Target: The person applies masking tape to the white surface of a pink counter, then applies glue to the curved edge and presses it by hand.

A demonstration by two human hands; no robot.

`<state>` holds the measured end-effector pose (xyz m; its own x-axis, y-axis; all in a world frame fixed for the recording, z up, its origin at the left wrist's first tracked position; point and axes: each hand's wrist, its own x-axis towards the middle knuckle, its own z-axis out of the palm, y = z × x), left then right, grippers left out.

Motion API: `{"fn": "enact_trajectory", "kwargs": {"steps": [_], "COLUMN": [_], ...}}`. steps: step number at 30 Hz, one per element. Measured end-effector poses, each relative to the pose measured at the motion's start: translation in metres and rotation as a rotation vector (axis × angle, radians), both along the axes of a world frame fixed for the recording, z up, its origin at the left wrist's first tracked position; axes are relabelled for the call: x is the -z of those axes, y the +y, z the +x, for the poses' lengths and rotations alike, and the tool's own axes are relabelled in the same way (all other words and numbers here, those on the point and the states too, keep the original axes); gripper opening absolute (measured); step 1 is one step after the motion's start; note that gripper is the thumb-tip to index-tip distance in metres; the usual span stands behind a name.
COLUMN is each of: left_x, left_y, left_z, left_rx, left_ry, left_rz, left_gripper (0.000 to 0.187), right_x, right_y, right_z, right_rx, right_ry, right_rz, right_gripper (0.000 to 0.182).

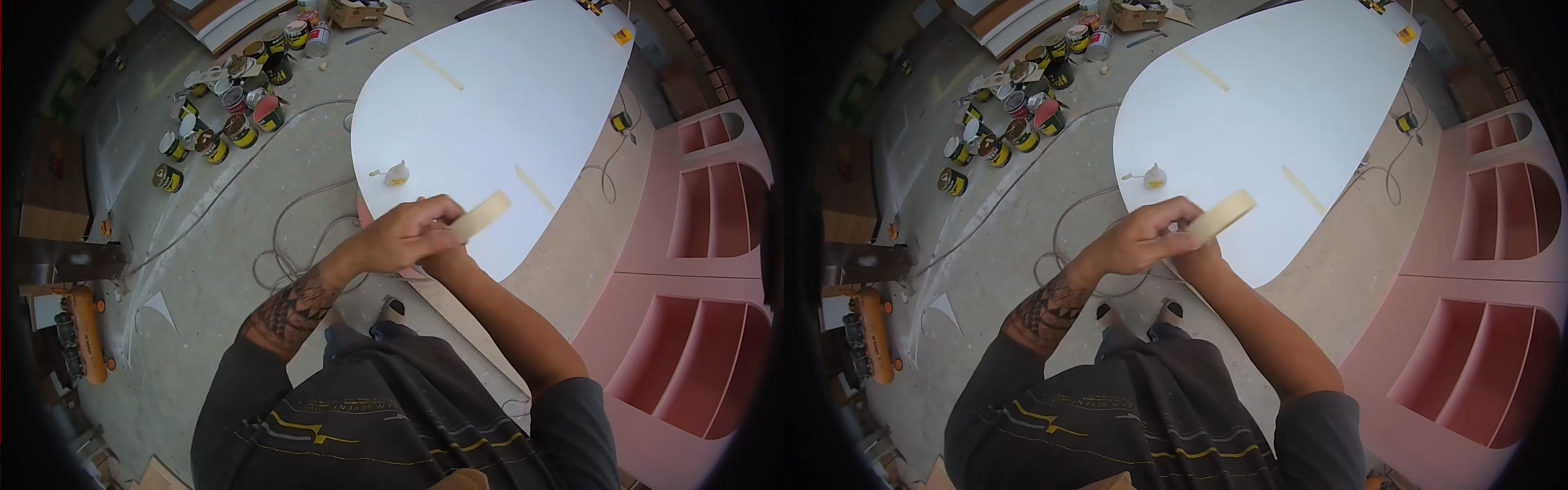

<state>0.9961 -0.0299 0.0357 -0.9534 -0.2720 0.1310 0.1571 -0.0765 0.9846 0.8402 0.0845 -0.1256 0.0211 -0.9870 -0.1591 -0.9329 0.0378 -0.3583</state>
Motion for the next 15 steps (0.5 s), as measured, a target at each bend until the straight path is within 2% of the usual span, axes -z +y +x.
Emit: {"fn": "enact_trajectory", "kwargs": {"steps": [1, 2, 3, 4, 5, 6, 8, 14, 15], "left_x": [-0.003, 0.006, 0.023, 0.035, 0.047, 0.054, 0.063, 0.089, 0.105], "left_y": [-0.002, -0.003, -0.002, 0.001, 0.004, 0.007, 0.013, 0.025, 0.023], "left_z": [0.03, 0.054, 0.076, 0.095, 0.113, 0.128, 0.15, 0.164, 0.157], "left_rx": [-0.044, -0.052, -0.163, -0.278, -0.297, -0.334, -0.376, -0.558, -0.723], "left_ry": [-0.049, -0.056, -0.074, -0.093, -0.103, -0.112, -0.121, -0.057, -0.115], "left_rz": [0.164, 0.164, 0.12, 0.074, 0.072, 0.087, 0.104, 0.008, -0.033], "left_gripper": [0.03, 0.03, 0.03, 0.031, 0.031, 0.03, 0.028, 0.026, 0.03], "right_x": [-0.015, -0.083, -0.092, -0.096, -0.098, -0.097, -0.096, -0.1, -0.1], "right_y": [-0.005, -0.018, -0.02, -0.019, -0.019, -0.021, -0.023, -0.024, -0.023], "right_z": [0.005, 0.019, 0.025, 0.027, 0.027, 0.027, 0.024, 0.025, 0.023], "right_rx": [0.049, 0.114, 0.098, 0.056, 0.013, -0.004, 0.008, -0.035, -0.047], "right_ry": [-0.083, 0.017, 0.009, 0.148, 0.288, 0.281, 0.247, 0.272, 0.271], "right_rz": [0.013, 0.278, 0.28, 0.29, 0.294, 0.291, 0.332, 0.349, 0.344], "right_gripper": [0.053, 0.055, 0.055, 0.07, 0.088, 0.088, 0.101, 0.1, 0.1]}}
